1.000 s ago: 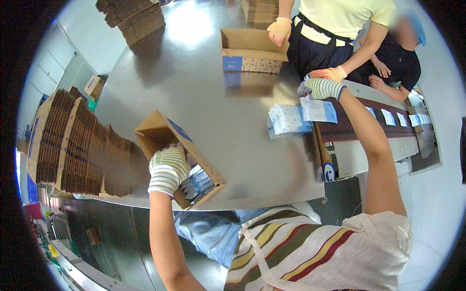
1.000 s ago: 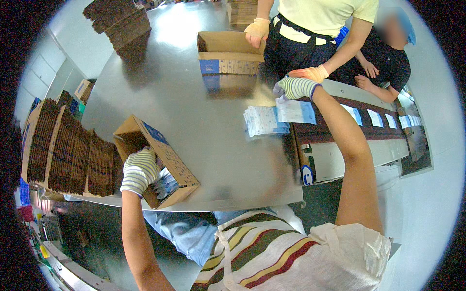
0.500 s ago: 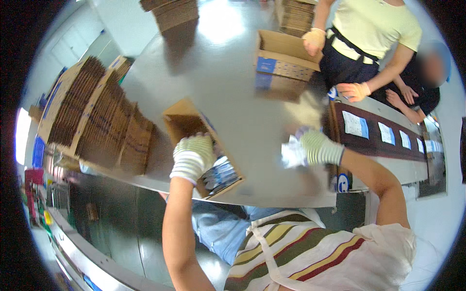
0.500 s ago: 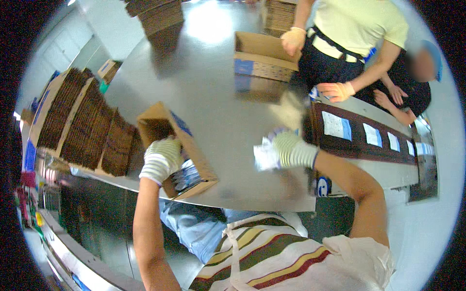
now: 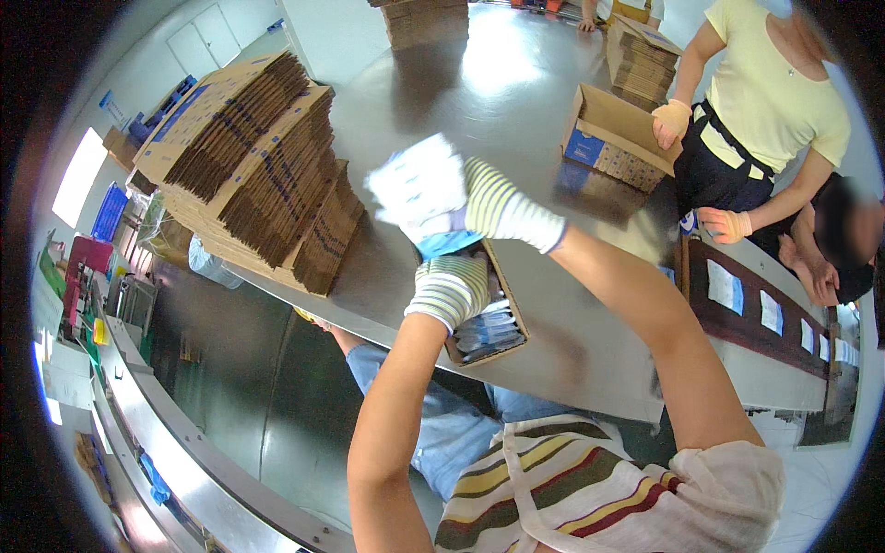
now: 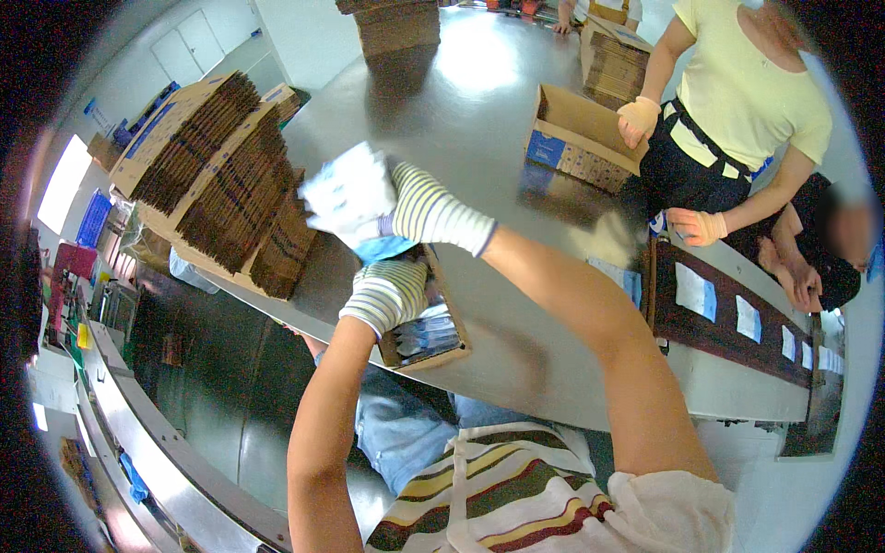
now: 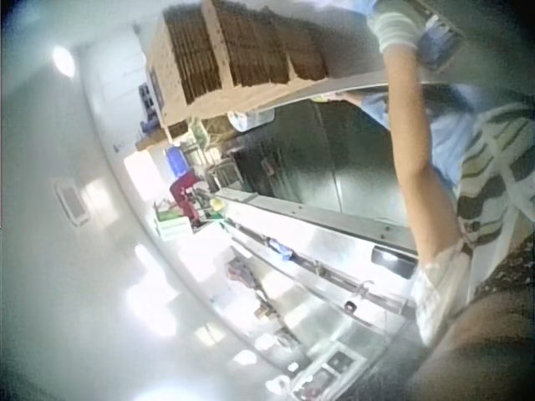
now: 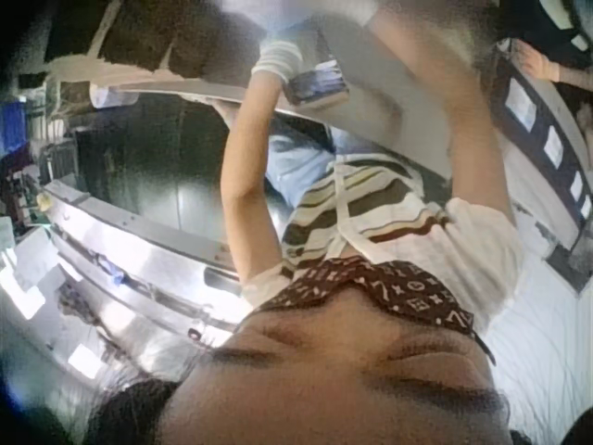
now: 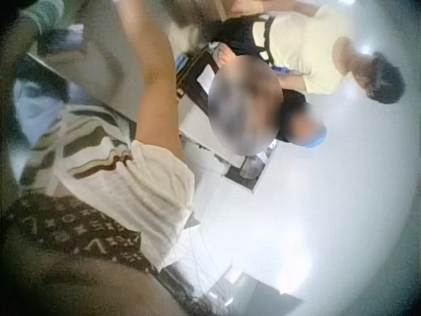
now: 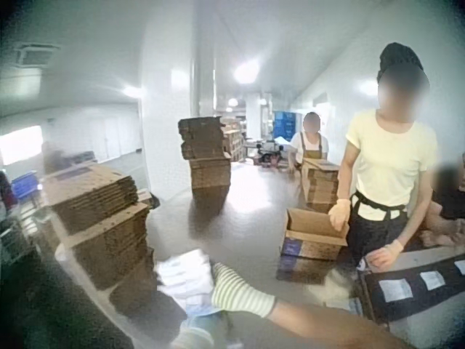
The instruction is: The person packs small blue and white rectangular items into cardboard boxes on a stainless steel table, folding the boxes and then placing the filled boxes aside.
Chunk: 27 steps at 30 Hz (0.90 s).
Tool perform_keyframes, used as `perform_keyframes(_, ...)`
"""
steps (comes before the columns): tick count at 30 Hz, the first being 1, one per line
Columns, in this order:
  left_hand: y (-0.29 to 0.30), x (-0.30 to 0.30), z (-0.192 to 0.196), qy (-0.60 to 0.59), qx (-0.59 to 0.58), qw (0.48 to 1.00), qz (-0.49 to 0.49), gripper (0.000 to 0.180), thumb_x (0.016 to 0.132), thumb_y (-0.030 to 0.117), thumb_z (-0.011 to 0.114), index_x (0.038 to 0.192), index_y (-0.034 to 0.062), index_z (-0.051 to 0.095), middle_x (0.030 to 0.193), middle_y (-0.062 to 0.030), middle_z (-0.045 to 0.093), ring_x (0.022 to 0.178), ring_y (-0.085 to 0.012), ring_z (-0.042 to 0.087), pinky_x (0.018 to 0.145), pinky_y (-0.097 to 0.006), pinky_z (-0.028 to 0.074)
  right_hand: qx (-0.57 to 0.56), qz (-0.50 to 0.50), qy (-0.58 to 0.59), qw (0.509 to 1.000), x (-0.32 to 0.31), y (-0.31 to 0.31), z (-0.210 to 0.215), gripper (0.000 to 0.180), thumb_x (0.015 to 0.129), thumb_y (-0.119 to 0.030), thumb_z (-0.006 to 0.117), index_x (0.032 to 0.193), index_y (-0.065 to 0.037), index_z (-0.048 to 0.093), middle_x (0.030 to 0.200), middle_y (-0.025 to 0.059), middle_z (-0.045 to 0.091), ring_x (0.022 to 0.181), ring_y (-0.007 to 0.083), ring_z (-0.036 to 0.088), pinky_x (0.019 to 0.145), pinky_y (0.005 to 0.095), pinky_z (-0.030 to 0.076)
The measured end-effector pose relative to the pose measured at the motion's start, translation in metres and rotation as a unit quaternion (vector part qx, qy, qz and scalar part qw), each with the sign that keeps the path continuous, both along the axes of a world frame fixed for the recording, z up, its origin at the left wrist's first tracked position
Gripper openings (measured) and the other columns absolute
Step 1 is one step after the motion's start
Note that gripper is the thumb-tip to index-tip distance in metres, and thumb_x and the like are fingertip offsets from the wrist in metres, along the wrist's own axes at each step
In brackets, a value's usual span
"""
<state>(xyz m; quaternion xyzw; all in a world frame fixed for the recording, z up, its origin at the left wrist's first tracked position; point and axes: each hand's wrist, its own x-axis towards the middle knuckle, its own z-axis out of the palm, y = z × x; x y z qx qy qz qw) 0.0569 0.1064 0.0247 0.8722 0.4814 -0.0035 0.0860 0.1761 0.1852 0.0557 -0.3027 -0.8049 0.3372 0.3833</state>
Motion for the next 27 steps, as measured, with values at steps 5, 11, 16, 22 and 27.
perform_keyframes(5,-0.017,-0.001,0.014,0.023,-0.040,0.999,0.003,0.042,0.085,0.037,0.049,0.102,0.0004,0.061,0.093,-0.0193,0.065,0.085,-0.0338,0.064,0.075,-0.043,0.051,0.050,-0.111,-0.284,0.951,-0.022,-0.017,-0.001,0.075,0.060,-0.032,0.079,0.117,0.007,0.049,0.108,0.0285,0.058,0.101,0.0373,0.058,0.090,0.0379,0.047)
perform_keyframes(11,-0.015,0.005,0.014,0.040,-0.074,0.996,0.009,0.044,0.085,0.037,0.047,0.107,0.0013,0.059,0.105,-0.0201,0.063,0.095,-0.0342,0.061,0.083,-0.044,0.048,0.081,-0.056,-0.326,0.940,-0.004,-0.014,0.013,0.074,0.062,-0.034,0.078,0.119,0.004,0.049,0.115,0.0261,0.055,0.106,0.0359,0.056,0.094,0.0394,0.043)
perform_keyframes(16,-0.020,-0.006,0.015,0.045,-0.078,0.996,0.014,0.041,0.086,0.032,0.044,0.110,0.0014,0.057,0.102,-0.0196,0.064,0.095,-0.0364,0.061,0.083,-0.045,0.048,0.192,-0.103,-0.131,0.967,0.017,-0.048,0.037,0.083,0.061,-0.030,0.081,0.128,-0.003,0.040,0.123,0.0201,0.050,0.114,0.0354,0.049,0.099,0.0420,0.038)
perform_keyframes(22,-0.012,0.015,0.010,0.010,-0.044,0.997,-0.064,0.034,0.078,0.039,0.057,0.102,0.0161,0.066,0.104,-0.0132,0.064,0.095,-0.0319,0.062,0.082,-0.041,0.049,0.213,-0.095,-0.198,0.952,0.059,-0.102,0.039,0.036,0.075,-0.031,0.068,0.101,-0.006,0.060,0.097,0.0149,0.060,0.093,0.0317,0.058,0.082,0.0409,0.046)
perform_keyframes(27,-0.013,-0.013,0.010,0.109,-0.084,0.990,0.010,0.031,0.076,0.032,0.060,0.094,0.0084,0.068,0.101,-0.0172,0.065,0.095,-0.0295,0.063,0.080,-0.041,0.050,0.253,0.093,-0.150,0.951,0.029,-0.154,0.004,0.035,0.074,-0.041,0.065,0.084,-0.008,0.062,0.083,0.0117,0.062,0.083,0.0318,0.059,0.080,0.0422,0.046)
